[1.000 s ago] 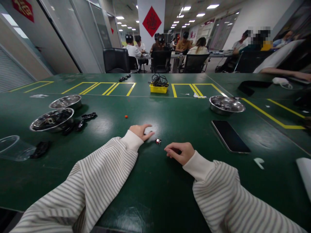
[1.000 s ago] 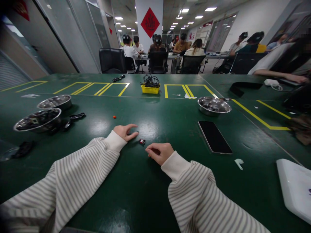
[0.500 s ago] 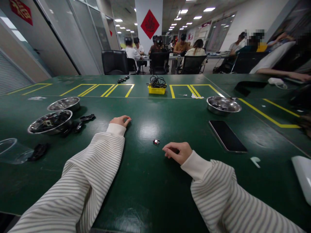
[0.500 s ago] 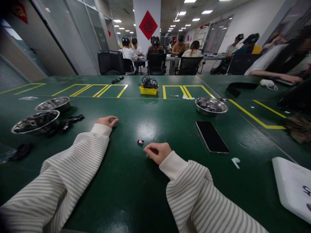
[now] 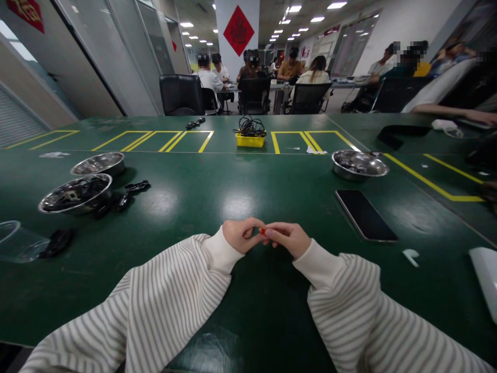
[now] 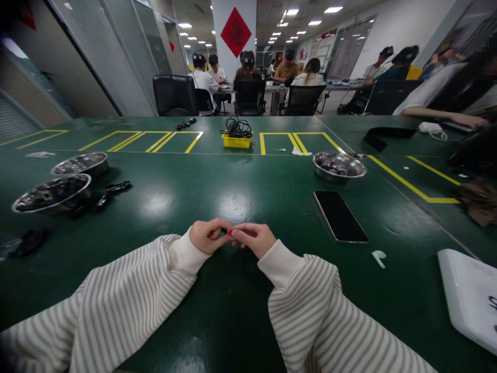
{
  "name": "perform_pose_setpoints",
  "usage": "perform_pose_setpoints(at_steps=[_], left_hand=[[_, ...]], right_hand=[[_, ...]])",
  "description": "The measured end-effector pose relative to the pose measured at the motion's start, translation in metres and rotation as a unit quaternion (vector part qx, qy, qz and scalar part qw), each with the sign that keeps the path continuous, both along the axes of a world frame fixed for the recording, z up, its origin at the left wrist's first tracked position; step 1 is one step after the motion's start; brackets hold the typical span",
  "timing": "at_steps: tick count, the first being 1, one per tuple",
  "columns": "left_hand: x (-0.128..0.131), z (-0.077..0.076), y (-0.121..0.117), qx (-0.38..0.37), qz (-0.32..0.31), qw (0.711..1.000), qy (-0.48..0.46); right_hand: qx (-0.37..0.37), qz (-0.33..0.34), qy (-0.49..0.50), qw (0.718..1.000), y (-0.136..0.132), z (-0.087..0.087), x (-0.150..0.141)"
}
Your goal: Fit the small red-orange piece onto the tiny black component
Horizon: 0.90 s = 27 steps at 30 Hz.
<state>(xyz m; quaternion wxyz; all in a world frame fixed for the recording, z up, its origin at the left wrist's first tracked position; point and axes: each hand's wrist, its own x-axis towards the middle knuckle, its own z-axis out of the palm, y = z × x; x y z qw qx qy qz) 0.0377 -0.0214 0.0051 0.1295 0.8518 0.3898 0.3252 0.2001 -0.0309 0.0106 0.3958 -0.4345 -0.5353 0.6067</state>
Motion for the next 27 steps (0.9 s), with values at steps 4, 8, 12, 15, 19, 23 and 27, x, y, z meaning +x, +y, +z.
perform_pose_setpoints(at_steps=[4,8,12,15,19,23,27], left_hand=[[-0.012,0.001,0.015,-0.02,0.025,0.998,0.056],[-0.032,-0.001,0.038,-0.071,0.06,0.983,0.157],[-0.039,-0.006,0.048,-0.077,0.032,0.977,0.199],[-0.033,-0.008,0.042,-0.065,-0.007,0.981,0.182],[-0.021,-0.008,0.027,-0.012,-0.009,0.992,0.124],[-0.016,-0.008,0.017,0.04,-0.002,0.996,0.082],[-0.016,-0.008,0.015,0.08,-0.021,0.994,0.066]], right_hand=[[-0.044,-0.041,0.023,0.998,0.003,-0.002,0.003],[-0.067,-0.065,-0.004,0.996,0.006,-0.004,0.006],[-0.065,-0.054,-0.068,0.994,0.004,0.0,0.003],[-0.049,-0.062,-0.094,0.992,0.003,0.001,0.0],[-0.016,-0.075,-0.108,0.991,0.001,-0.002,-0.002],[-0.007,-0.066,-0.095,0.993,0.001,-0.004,-0.002],[-0.011,-0.055,-0.087,0.995,0.002,-0.005,-0.001]])
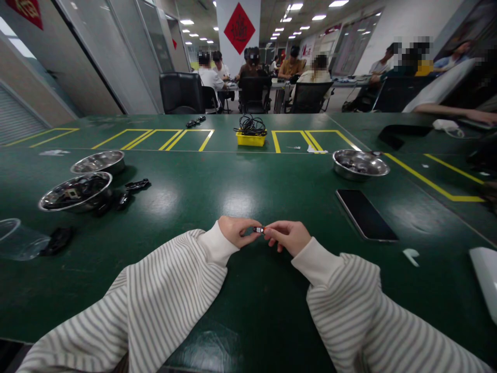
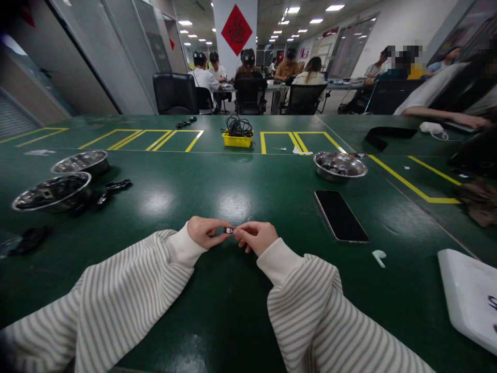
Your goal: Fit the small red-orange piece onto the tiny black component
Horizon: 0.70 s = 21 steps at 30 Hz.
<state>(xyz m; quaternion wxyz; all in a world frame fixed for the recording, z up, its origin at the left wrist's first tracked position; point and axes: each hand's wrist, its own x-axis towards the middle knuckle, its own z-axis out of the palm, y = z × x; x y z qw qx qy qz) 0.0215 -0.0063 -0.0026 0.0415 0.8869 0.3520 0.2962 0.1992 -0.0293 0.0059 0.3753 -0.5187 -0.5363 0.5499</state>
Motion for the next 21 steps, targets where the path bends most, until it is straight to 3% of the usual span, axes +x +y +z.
perform_pose_setpoints(at_steps=[11,21], left_hand=[[0.0005,-0.0025,0.0031,0.116,-0.072,0.991,-0.01],[-0.0003,-0.0025,0.0024,0.112,-0.06,0.992,-0.013]], right_hand=[[0.027,0.015,-0.031,0.999,-0.0018,-0.0062,0.0006],[0.109,0.004,-0.106,0.988,-0.0066,-0.0023,0.0008]])
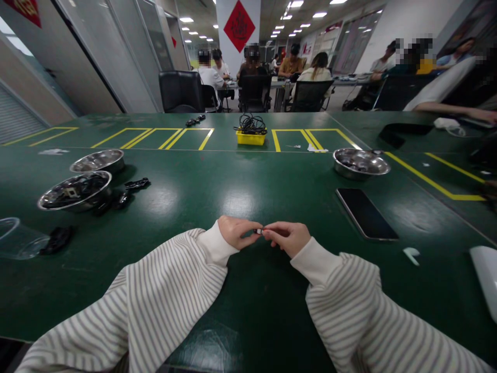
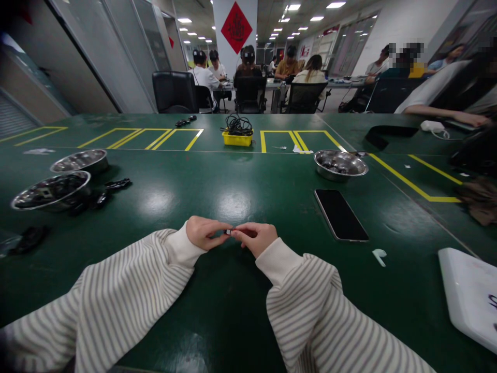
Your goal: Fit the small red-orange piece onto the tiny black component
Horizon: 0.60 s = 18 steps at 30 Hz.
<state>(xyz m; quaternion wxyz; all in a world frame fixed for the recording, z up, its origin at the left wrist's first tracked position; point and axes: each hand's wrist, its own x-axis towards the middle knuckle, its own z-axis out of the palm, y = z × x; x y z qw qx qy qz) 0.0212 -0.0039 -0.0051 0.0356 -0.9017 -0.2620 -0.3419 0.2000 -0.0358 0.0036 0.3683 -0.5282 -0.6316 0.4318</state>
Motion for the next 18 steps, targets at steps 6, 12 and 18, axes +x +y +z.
perform_pose_setpoints(at_steps=[6,12,18], left_hand=[[-0.001,0.004,-0.003,-0.039,0.022,0.999,0.004],[0.0,0.005,0.0,-0.1,0.125,0.987,-0.036],[-0.03,0.009,0.041,-0.114,0.327,0.938,-0.017]], right_hand=[[0.012,-0.007,0.04,0.999,-0.001,0.0,-0.002],[0.021,0.001,0.059,0.998,0.003,-0.001,0.003],[0.028,0.031,0.052,0.998,0.002,-0.001,0.004]])
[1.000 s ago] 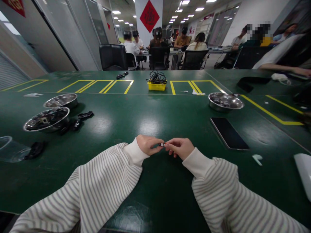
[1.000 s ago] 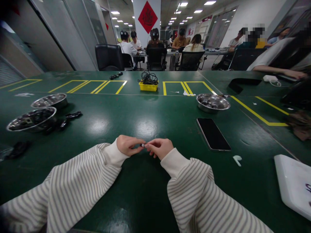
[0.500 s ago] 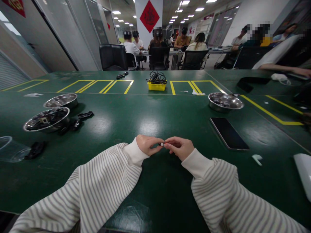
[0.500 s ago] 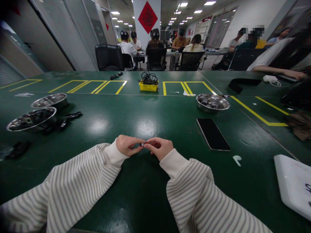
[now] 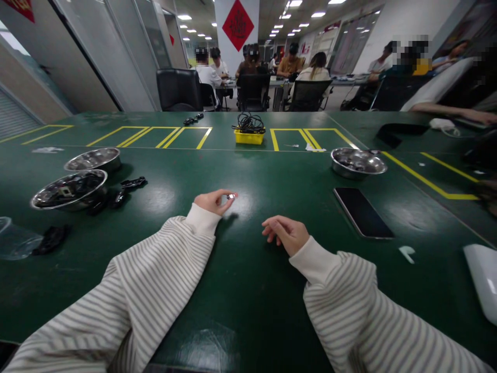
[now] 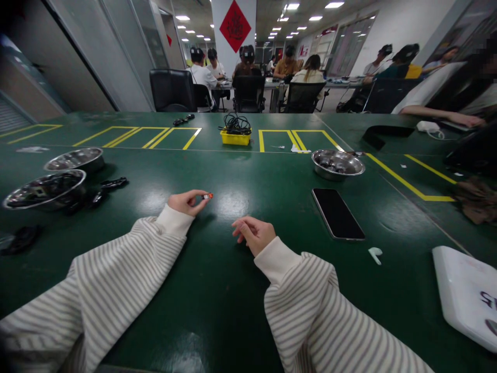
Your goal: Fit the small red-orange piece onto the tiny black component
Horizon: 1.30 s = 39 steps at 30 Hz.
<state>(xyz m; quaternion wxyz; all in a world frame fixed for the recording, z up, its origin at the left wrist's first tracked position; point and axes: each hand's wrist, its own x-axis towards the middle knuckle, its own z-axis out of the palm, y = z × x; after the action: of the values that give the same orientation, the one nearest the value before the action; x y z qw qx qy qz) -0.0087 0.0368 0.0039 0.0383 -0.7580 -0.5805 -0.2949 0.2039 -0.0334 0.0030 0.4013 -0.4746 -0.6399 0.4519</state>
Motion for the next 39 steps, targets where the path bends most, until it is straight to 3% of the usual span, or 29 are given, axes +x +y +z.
perform_pose_setpoints(at_steps=[4,7,12,19,24,30,34,39], left_hand=[[-0.039,0.013,0.026,-0.048,0.16,0.981,0.1],[-0.058,0.022,0.035,-0.127,0.221,0.953,0.163],[-0.062,0.03,0.035,-0.203,0.257,0.925,0.193],[-0.054,0.029,0.029,-0.182,0.26,0.939,0.133],[-0.036,0.021,0.02,-0.143,0.206,0.961,0.118],[-0.013,0.01,0.004,-0.112,0.086,0.984,0.106],[0.006,-0.001,-0.016,-0.094,-0.055,0.992,0.068],[0.024,-0.009,-0.035,-0.131,-0.234,0.961,0.065]], right_hand=[[0.019,-0.002,-0.008,1.0,-0.001,-0.002,0.001],[0.046,-0.005,-0.018,0.999,-0.002,-0.002,0.002],[0.066,0.003,-0.035,0.997,-0.002,-0.001,0.003],[0.068,0.008,-0.034,0.997,-0.002,0.001,0.003],[0.066,0.017,-0.042,0.997,-0.002,0.001,0.003],[0.068,0.017,-0.043,0.997,-0.001,-0.001,0.003],[0.068,0.012,-0.044,0.997,-0.002,-0.001,0.002],[0.064,0.014,-0.043,0.997,-0.003,0.001,0.001]])
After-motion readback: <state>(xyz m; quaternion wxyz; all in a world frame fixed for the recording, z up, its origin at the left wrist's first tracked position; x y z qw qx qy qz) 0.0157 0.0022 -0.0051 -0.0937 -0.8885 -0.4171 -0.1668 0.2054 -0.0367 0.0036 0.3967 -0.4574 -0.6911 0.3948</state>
